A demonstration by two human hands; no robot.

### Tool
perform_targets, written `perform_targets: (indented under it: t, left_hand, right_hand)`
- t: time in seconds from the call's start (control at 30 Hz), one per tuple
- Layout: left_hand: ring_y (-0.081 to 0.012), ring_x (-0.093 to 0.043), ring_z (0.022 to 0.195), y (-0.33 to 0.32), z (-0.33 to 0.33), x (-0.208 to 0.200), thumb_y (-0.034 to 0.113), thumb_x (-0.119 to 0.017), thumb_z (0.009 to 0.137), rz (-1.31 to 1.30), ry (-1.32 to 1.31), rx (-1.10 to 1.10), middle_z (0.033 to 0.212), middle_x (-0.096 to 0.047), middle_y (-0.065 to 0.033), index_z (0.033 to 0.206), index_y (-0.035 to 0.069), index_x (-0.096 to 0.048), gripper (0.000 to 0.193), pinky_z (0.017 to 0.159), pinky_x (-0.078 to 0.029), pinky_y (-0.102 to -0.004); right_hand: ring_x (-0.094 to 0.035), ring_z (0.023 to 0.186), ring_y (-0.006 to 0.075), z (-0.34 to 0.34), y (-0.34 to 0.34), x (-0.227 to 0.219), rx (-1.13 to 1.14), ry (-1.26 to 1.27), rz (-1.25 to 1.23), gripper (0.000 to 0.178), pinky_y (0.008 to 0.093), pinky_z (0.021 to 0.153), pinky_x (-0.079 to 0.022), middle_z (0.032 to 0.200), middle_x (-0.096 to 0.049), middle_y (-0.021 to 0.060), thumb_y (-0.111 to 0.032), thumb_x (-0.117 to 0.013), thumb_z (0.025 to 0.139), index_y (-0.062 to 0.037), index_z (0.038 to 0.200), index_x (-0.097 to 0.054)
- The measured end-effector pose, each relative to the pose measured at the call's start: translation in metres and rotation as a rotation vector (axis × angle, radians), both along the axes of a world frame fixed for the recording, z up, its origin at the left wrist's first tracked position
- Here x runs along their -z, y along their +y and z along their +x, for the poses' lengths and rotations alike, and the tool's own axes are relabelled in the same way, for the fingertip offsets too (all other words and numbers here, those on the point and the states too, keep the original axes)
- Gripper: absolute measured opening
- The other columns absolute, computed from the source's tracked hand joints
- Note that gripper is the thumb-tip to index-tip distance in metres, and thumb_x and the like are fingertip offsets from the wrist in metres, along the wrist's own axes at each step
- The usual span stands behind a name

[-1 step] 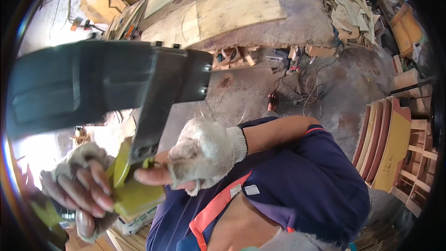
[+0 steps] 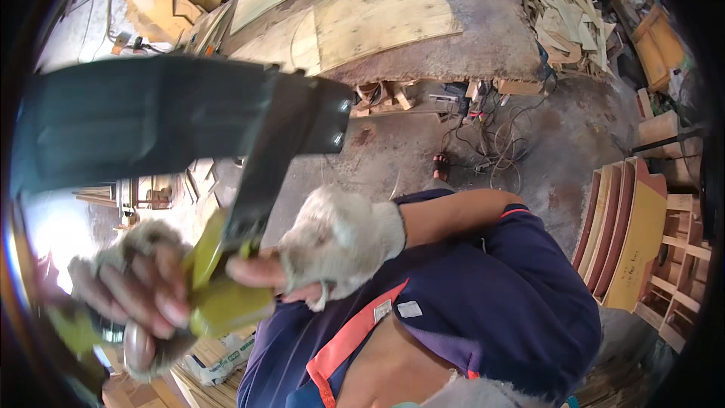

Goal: The person uses a nail gun to fasten a curved wooden piece to a larger board, then retrieves a long thin strip, marks it, and cuts it with a miter saw. They place the cut strip onto the board and fasten it with the nail gun.

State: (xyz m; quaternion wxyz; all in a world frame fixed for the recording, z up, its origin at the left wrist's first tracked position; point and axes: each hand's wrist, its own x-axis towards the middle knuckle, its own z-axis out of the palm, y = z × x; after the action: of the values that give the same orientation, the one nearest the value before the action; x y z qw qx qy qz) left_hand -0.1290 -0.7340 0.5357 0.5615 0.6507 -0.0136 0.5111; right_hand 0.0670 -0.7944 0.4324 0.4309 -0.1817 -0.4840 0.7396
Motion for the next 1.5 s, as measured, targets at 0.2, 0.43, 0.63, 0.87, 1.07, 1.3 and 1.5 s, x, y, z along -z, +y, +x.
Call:
perform_targets:
  t: [0.2, 0.43, 0.63, 0.87, 1.07, 1.3, 1.5]
  left_hand:
    - [-0.0218, -0.064, 0.073, 0.097, 0.182, 0.13, 0.005, -0.06, 0.08, -0.414, 0.073, -0.242, 0.076, -0.062, -0.0089, 0.099, -0.001, -0.06, 0.02, 0.073, -0.054, -0.0348]
    - [-0.026, -0.072, 0.07, 0.117, 0.32, 0.291, 0.001, -0.059, 0.088, -0.922, 0.399, 0.259, 0.077, -0.067, -0.0141, 0.092, -0.003, -0.058, 0.006, 0.069, -0.061, -0.0377]
    - [-0.0212, -0.071, 0.082, 0.096, 0.379, 0.373, 0.007, -0.065, 0.089, -1.006, 0.847, 0.589, 0.09, -0.07, -0.0117, 0.1, -0.002, -0.061, 0.015, 0.075, -0.061, -0.0374]
    - [-0.0452, -0.064, 0.114, 0.153, 0.399, 0.368, 0.068, -0.065, 0.084, 0.143, 1.31, 0.637, 0.117, -0.067, -0.0308, 0.155, -0.003, -0.025, 0.108, 0.096, -0.05, -0.0456]
    - [-0.0426, -0.064, 0.116, 0.214, 0.297, 0.372, 0.065, -0.062, 0.088, -0.092, 1.484, 0.284, 0.121, -0.066, -0.0294, 0.158, 0.007, -0.026, 0.097, 0.095, -0.049, -0.0462]
    - [-0.0351, -0.06, 0.125, 0.208, 0.126, 0.415, 0.059, -0.062, 0.091, -0.694, 1.582, -0.286, 0.135, -0.062, -0.02, 0.151, 0.009, -0.04, 0.082, 0.1, -0.047, -0.041]
    - [-0.0322, -0.061, 0.122, 0.187, 0.069, 0.449, 0.054, -0.065, 0.092, -0.934, 1.447, -0.575, 0.132, -0.062, -0.0195, 0.15, 0.005, -0.043, 0.079, 0.103, -0.046, -0.0374]
  right_hand:
    - [-0.072, 0.085, 0.0222, 0.111, 0.058, 0.076, 0.843, -0.352, 0.164, 0.068, 0.035, 0.075, -0.058, 0.092, -0.071, 0.0096, -0.034, -0.087, 0.074, -0.0044, 0.128, -0.058]
    - [-0.071, 0.102, 0.0299, 0.192, 0.034, 0.204, 1.221, -0.802, -0.181, 0.075, 0.0388, 0.088, -0.055, 0.11, -0.069, 0.02, -0.02, -0.085, 0.066, -0.0042, 0.132, -0.053]
    - [-0.068, 0.094, 0.0221, 0.183, -0.016, 0.27, 1.444, -0.728, -0.559, 0.06, 0.0353, 0.084, -0.054, 0.107, -0.068, 0.0126, -0.014, -0.081, 0.073, -0.0013, 0.125, -0.055]
    - [-0.063, 0.087, 0.0168, 0.229, -0.015, 0.325, 1.685, -0.448, -0.797, 0.047, 0.0309, 0.078, -0.052, 0.101, -0.065, 0.0063, -0.009, -0.08, 0.076, -0.0025, 0.117, -0.059]
    - [-0.067, 0.09, 0.0312, 0.352, 0.01, 0.342, 1.662, -1.198, -0.678, 0.054, 0.0407, 0.082, -0.053, 0.103, -0.069, 0.0183, -0.019, -0.079, 0.076, 0.0011, 0.121, -0.058]
    - [-0.067, 0.102, 0.046, 0.435, 0.099, 0.346, 1.363, -1.856, -0.7, 0.077, 0.0534, 0.088, -0.051, 0.113, -0.067, 0.0304, -0.045, -0.074, 0.072, 0.0022, 0.129, -0.053]
    - [-0.071, 0.096, 0.0401, 0.463, 0.166, 0.345, 1.212, -1.589, -1.015, 0.085, 0.0516, 0.083, -0.055, 0.111, -0.07, 0.0262, -0.048, -0.071, 0.076, -0.0042, 0.144, -0.046]
